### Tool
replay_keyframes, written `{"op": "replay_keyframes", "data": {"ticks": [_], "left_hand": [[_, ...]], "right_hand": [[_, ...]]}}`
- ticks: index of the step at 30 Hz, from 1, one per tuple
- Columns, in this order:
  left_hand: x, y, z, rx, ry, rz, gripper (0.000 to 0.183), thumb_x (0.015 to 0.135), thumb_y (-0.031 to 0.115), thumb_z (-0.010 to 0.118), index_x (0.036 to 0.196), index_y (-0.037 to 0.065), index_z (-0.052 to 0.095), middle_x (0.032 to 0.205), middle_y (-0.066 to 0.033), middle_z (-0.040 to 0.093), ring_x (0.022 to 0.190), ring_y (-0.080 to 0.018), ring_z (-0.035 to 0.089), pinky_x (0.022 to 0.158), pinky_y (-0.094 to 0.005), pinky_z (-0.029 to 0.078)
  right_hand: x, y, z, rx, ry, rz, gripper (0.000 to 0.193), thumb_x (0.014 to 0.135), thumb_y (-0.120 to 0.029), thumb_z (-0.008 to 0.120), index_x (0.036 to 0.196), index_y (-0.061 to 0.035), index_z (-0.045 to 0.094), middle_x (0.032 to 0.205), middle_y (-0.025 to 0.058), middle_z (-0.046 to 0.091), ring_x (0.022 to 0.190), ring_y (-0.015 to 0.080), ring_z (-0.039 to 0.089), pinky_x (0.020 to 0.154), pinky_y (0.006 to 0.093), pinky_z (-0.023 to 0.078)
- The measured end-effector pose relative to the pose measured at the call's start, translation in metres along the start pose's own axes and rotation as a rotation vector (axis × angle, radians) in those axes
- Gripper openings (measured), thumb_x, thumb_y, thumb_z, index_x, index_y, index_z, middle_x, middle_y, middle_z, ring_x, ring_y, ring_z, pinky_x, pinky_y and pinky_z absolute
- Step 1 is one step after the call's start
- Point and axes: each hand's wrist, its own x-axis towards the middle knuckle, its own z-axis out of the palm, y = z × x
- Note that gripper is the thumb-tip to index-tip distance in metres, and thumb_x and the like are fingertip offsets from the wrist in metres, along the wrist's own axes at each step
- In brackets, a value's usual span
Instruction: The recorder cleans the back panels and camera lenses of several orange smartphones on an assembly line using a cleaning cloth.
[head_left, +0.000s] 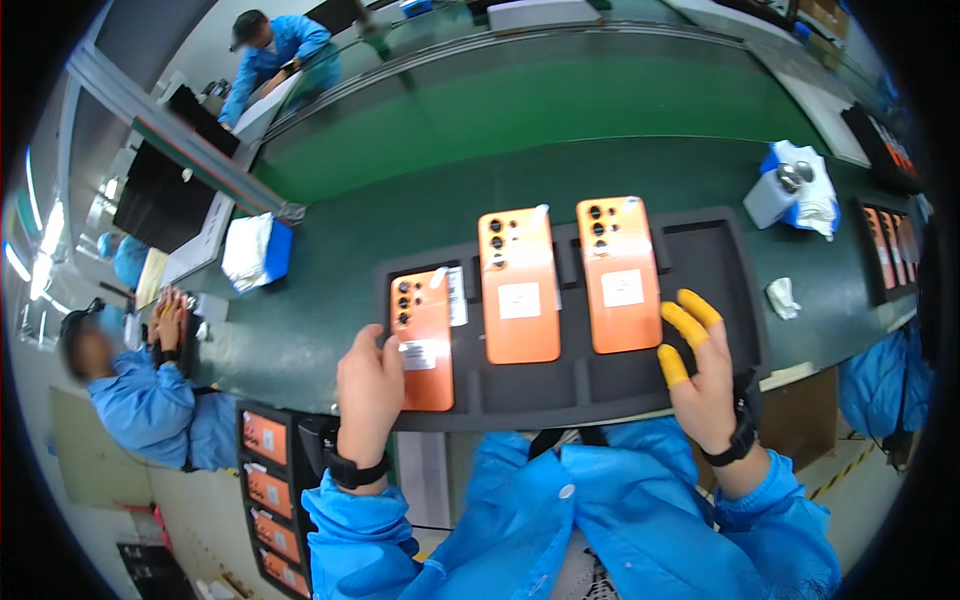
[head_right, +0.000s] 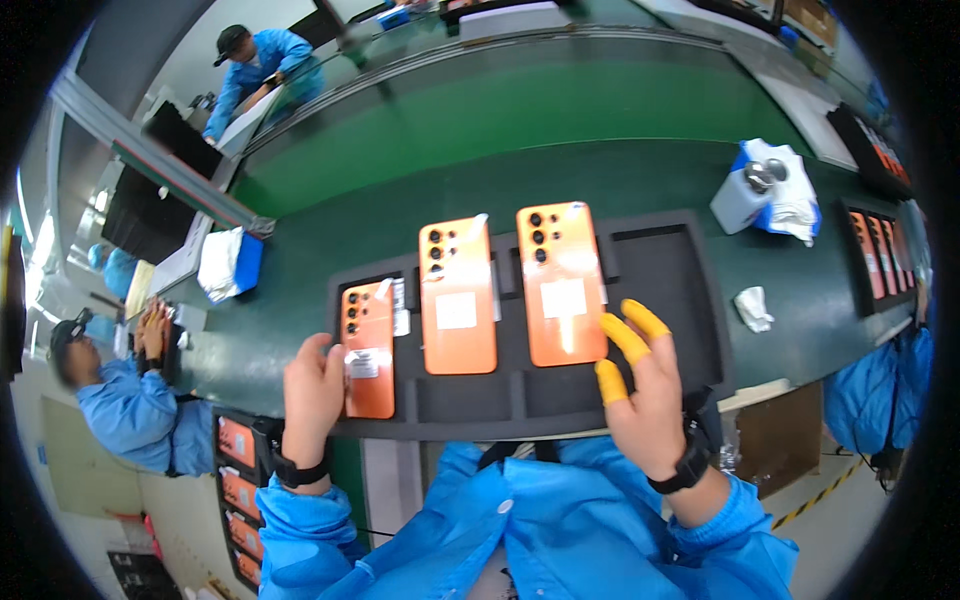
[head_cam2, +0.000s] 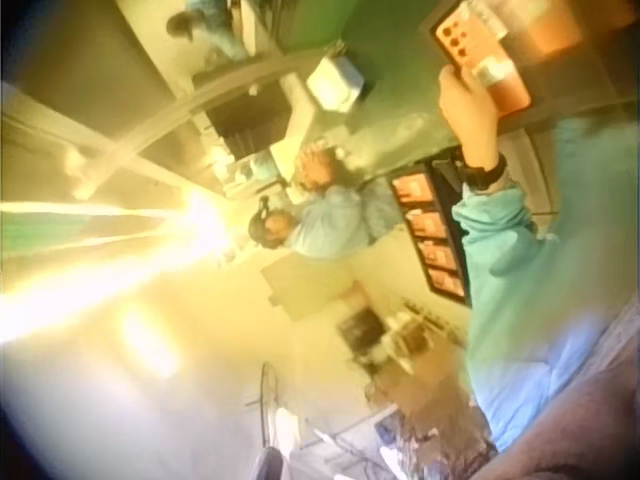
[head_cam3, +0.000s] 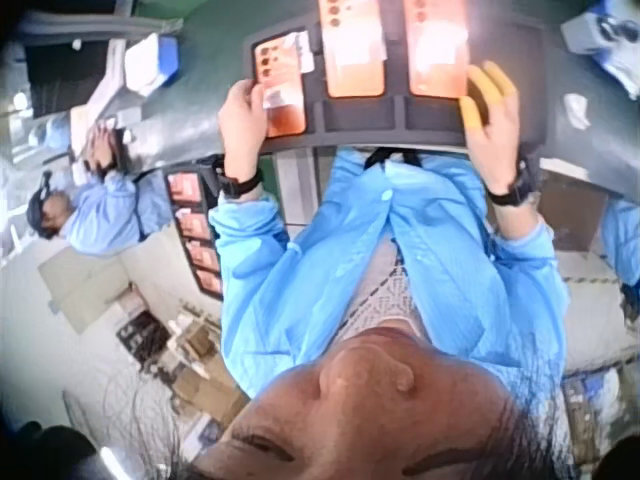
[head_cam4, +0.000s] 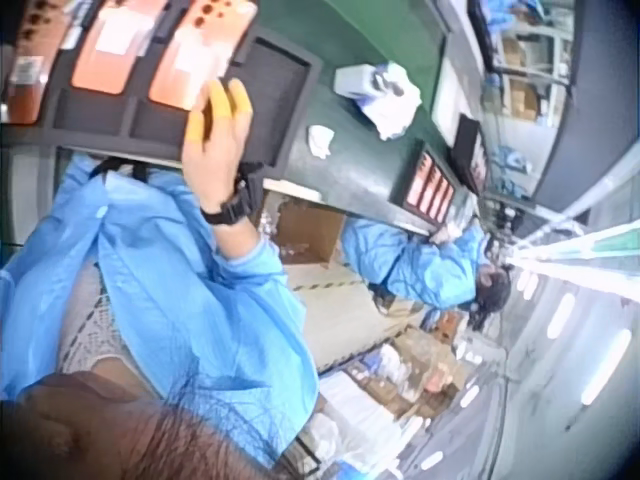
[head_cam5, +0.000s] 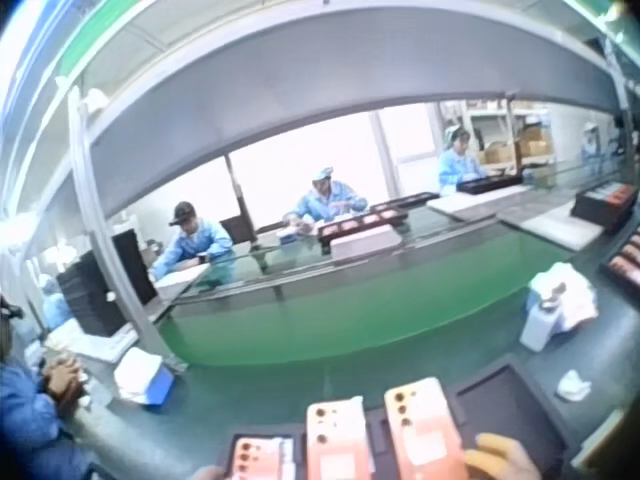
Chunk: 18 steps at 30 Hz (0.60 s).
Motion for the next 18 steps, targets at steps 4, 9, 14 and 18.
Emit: {"op": "replay_keyframes", "data": {"ticks": [4, 9, 14, 18], "left_hand": [[-0.002, -0.001, 0.005, 0.230, 0.032, 0.075, 0.033, 0.093, 0.023, 0.055, 0.109, -0.005, 0.061, 0.084, -0.0282, 0.066, 0.078, -0.0452, 0.064, 0.071, -0.0502, 0.052], [-0.002, 0.014, 0.012, 0.365, 0.019, 0.098, 0.031, 0.094, 0.028, 0.053, 0.098, -0.002, 0.059, 0.081, -0.0273, 0.066, 0.076, -0.0442, 0.065, 0.067, -0.0508, 0.052], [0.009, 0.005, 0.019, 0.290, -0.070, 0.106, 0.032, 0.095, 0.025, 0.051, 0.104, -0.004, 0.060, 0.078, -0.0254, 0.066, 0.072, -0.0412, 0.065, 0.064, -0.0459, 0.052], [0.015, -0.008, 0.024, -0.033, -0.125, 0.024, 0.034, 0.098, 0.019, 0.047, 0.121, -0.005, 0.053, 0.063, -0.0115, 0.061, 0.051, -0.0191, 0.060, 0.047, -0.0292, 0.046]], "right_hand": [[-0.009, 0.000, 0.004, 0.037, -0.001, 0.068, 0.037, 0.082, 0.005, 0.060, 0.118, -0.0028, 0.063, 0.130, 0.0177, 0.049, 0.116, 0.0330, 0.052, 0.101, 0.0379, 0.042], [-0.008, 0.000, 0.007, 0.005, -0.020, 0.042, 0.034, 0.082, 0.005, 0.060, 0.115, -0.0011, 0.064, 0.130, 0.0180, 0.050, 0.116, 0.0329, 0.052, 0.101, 0.0380, 0.042], [-0.011, 0.000, 0.008, -0.036, 0.010, 0.000, 0.033, 0.081, 0.003, 0.061, 0.113, -0.0023, 0.065, 0.126, 0.0185, 0.053, 0.112, 0.0341, 0.052, 0.097, 0.0392, 0.043], [-0.010, 0.000, 0.007, -0.050, 0.017, -0.001, 0.033, 0.080, 0.003, 0.061, 0.112, -0.0029, 0.066, 0.124, 0.0187, 0.054, 0.110, 0.0344, 0.053, 0.095, 0.0402, 0.043]]}}
